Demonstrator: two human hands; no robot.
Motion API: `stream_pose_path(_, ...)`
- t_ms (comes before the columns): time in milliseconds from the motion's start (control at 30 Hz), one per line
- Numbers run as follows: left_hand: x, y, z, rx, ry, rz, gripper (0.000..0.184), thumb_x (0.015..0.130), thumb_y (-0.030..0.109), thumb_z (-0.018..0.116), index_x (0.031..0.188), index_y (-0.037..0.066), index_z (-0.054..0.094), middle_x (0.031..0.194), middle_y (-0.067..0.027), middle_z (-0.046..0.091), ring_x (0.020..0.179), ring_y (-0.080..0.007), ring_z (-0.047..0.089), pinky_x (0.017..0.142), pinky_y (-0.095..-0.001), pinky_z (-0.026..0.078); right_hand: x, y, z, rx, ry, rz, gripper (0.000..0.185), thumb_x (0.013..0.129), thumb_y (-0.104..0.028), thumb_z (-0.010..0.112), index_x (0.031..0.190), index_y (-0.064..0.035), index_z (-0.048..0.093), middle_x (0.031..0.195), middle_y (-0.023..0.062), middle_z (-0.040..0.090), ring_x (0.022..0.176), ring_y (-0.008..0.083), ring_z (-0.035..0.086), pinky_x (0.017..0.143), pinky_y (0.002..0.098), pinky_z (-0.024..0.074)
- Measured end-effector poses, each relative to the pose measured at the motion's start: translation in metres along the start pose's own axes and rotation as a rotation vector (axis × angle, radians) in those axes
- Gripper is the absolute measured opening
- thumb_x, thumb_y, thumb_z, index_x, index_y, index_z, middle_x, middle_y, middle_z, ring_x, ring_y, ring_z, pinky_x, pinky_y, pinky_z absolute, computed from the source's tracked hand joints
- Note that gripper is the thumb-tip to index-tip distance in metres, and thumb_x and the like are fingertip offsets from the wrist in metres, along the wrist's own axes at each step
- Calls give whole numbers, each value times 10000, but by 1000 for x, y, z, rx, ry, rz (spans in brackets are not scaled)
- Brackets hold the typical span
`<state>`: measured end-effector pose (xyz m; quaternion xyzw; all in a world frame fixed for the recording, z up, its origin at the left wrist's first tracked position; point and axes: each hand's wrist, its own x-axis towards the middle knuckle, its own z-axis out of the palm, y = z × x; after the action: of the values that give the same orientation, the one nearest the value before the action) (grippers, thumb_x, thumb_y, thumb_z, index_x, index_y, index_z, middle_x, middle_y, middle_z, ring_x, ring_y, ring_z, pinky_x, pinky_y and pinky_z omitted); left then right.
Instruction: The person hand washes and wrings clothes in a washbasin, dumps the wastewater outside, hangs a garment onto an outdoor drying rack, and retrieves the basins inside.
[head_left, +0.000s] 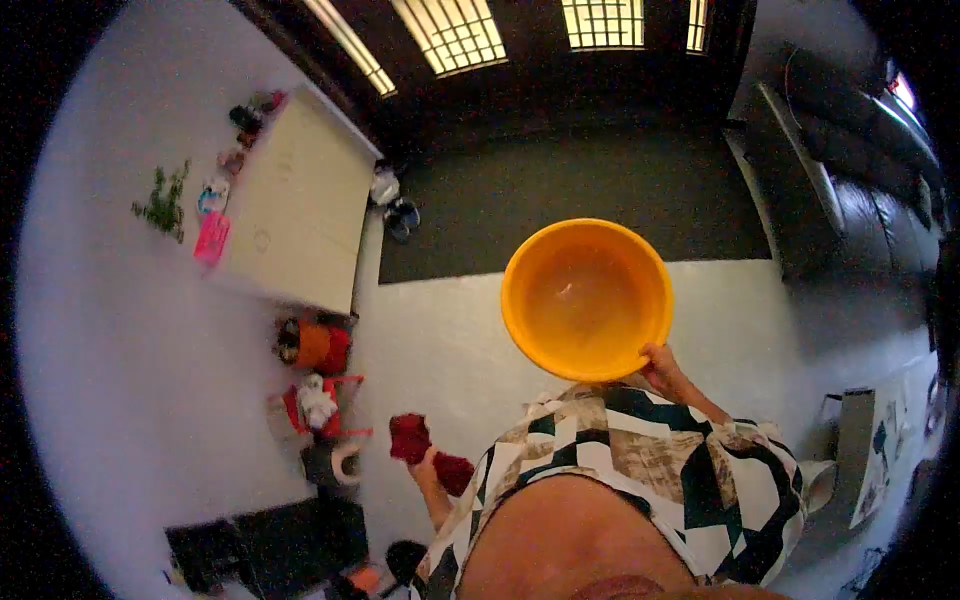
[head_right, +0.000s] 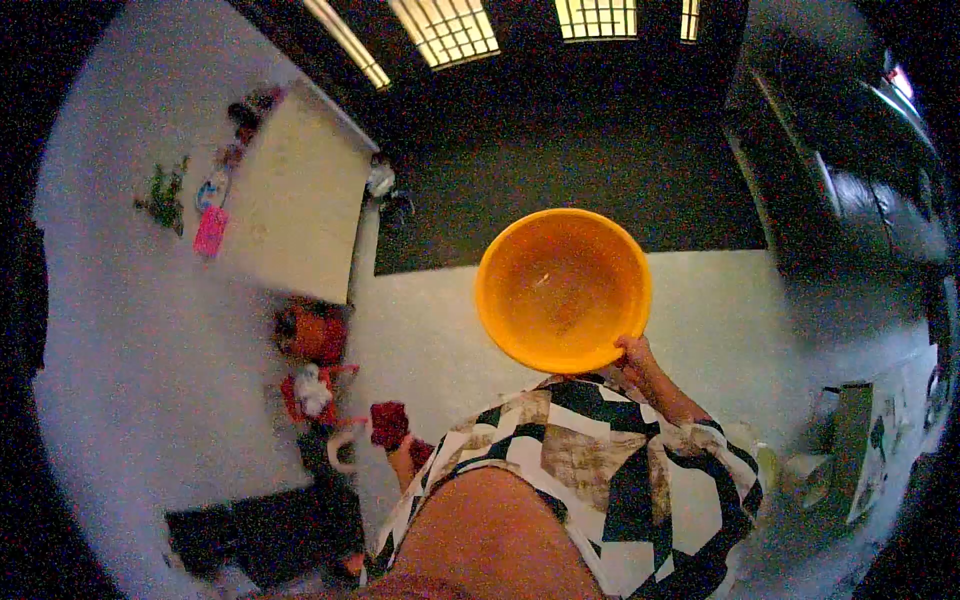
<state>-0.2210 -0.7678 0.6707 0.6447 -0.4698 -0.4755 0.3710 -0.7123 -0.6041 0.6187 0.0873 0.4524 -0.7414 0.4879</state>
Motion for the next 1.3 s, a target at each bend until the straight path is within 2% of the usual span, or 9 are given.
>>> stream_pose_path(133,146,83,123,435,-186,353,653,612,172,728,1183,16,452,1035,-130,584,901,-304,587,803,-366,473,117,-50,24,-24,-42,-57,439,688,-30,521,1120,-6,449,996,130,558,836,287,604,672,414,550)
stream_pose_path(267,158,211,204,725,-251,509,787,636,211,713,1314,89,330,1128,-185,562,1016,-344,560,850,-387,458,128,-103,66,-3,87,-151,430,691,-30,510,1117,-19,448,962,122,556,810,280,609,649,404,552)
stream_pose_path(400,250,264,288,567,-259,647,868,640,237,719,1371,126,263,1193,-186,530,1036,-359,550,872,-410,446,213,-156,110,25,-21,-168,422,693,-17,504,1112,-16,455,955,121,562,833,282,605,657,404,551)
stream_pose_path(600,351,312,356,934,-363,442,639,586,274,746,1146,106,489,1065,-157,601,988,-339,575,834,-402,462,281,-239,203,36,109,15,338,722,-13,501,1059,2,493,941,88,573,795,228,597,678,338,525)
stream_pose_path(767,351,330,359,835,-372,613,568,602,253,755,1100,114,520,1022,-151,615,962,-325,588,816,-383,469,282,-229,170,154,128,-234,359,680,-8,539,1037,26,515,959,112,588,844,258,596,772,371,512)
stream_pose_path(1000,699,505,595,654,-827,939,543,627,135,730,1130,64,539,1116,-142,570,1047,-306,542,891,-355,435,507,-260,316,349,288,-344,404,678,-28,554,1078,5,502,998,110,572,900,264,578,787,390,499)
stream_pose_path(1100,745,601,675,822,-941,1304,649,557,117,762,1156,72,515,1164,-152,537,1088,-322,512,921,-370,428,536,-228,346,455,409,-459,425,685,-29,544,1107,-19,493,1016,109,561,921,263,571,799,383,490)
stream_pose_path(1167,761,663,739,775,-1032,1502,684,552,136,768,1181,83,503,1205,-175,508,1136,-336,479,943,-379,422,585,-204,332,496,487,-311,435,681,-37,549,1112,-23,494,1025,106,563,936,257,568,820,372,478)
stream_pose_path(1300,798,757,859,1004,-1073,1575,637,593,123,723,1195,120,514,1358,-177,338,1227,-337,384,973,-396,400,605,-232,397,520,481,-467,395,681,-39,544,1073,1,514,1009,98,575,922,252,569,810,360,475)
